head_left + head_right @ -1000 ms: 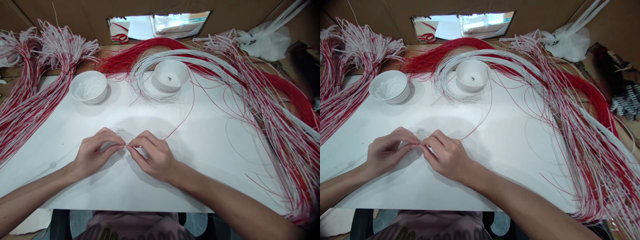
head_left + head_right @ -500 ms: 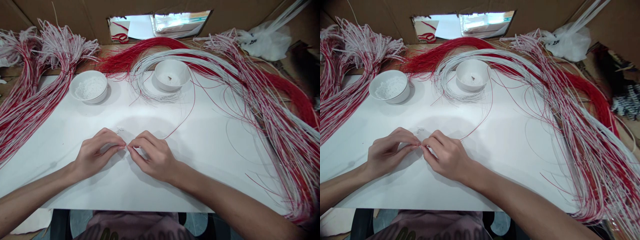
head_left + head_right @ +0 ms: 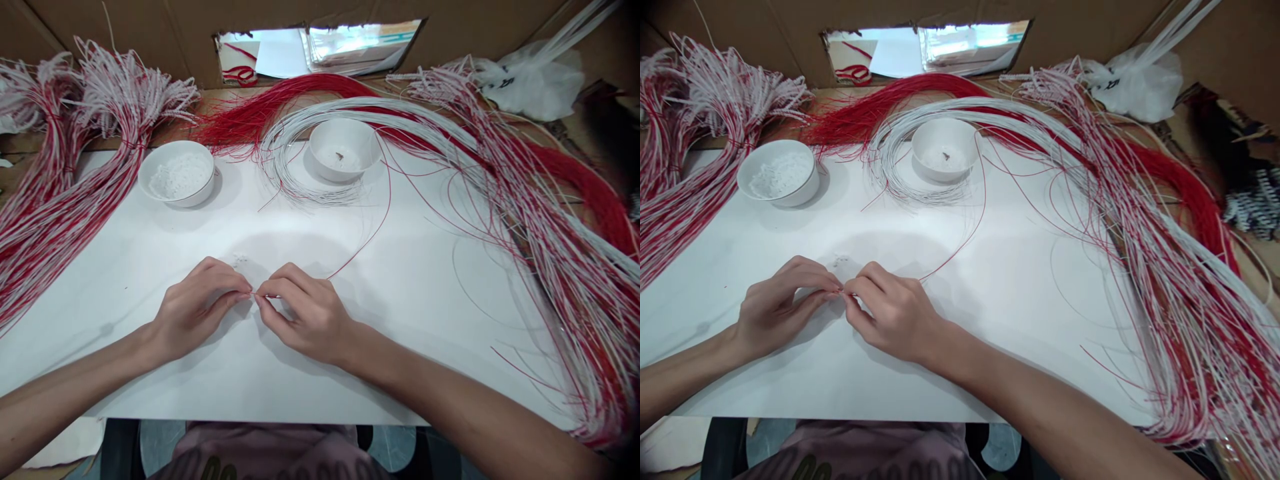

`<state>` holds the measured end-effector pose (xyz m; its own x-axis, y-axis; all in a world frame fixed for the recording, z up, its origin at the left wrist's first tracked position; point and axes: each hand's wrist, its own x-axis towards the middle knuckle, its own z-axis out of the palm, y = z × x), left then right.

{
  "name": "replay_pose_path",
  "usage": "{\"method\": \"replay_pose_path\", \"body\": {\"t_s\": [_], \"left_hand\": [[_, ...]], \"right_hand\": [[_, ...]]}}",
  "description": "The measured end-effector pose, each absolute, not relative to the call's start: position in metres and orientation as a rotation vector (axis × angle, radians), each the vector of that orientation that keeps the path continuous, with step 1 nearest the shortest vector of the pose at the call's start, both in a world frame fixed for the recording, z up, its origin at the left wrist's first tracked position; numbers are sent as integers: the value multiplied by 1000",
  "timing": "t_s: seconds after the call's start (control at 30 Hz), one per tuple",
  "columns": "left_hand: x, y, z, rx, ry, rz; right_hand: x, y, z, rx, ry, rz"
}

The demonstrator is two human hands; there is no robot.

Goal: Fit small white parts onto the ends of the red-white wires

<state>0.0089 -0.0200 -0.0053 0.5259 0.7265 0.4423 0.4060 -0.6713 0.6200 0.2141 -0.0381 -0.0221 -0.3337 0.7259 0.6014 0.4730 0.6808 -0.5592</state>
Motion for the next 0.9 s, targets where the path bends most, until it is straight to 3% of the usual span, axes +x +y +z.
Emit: {"method": "replay_pose_path", "body": {"t_s": [0.9], "left_hand": [[7,-19,-9,2283,940,926]], "right_hand": [[215,-37,-27,-967,-1989,400]]}}
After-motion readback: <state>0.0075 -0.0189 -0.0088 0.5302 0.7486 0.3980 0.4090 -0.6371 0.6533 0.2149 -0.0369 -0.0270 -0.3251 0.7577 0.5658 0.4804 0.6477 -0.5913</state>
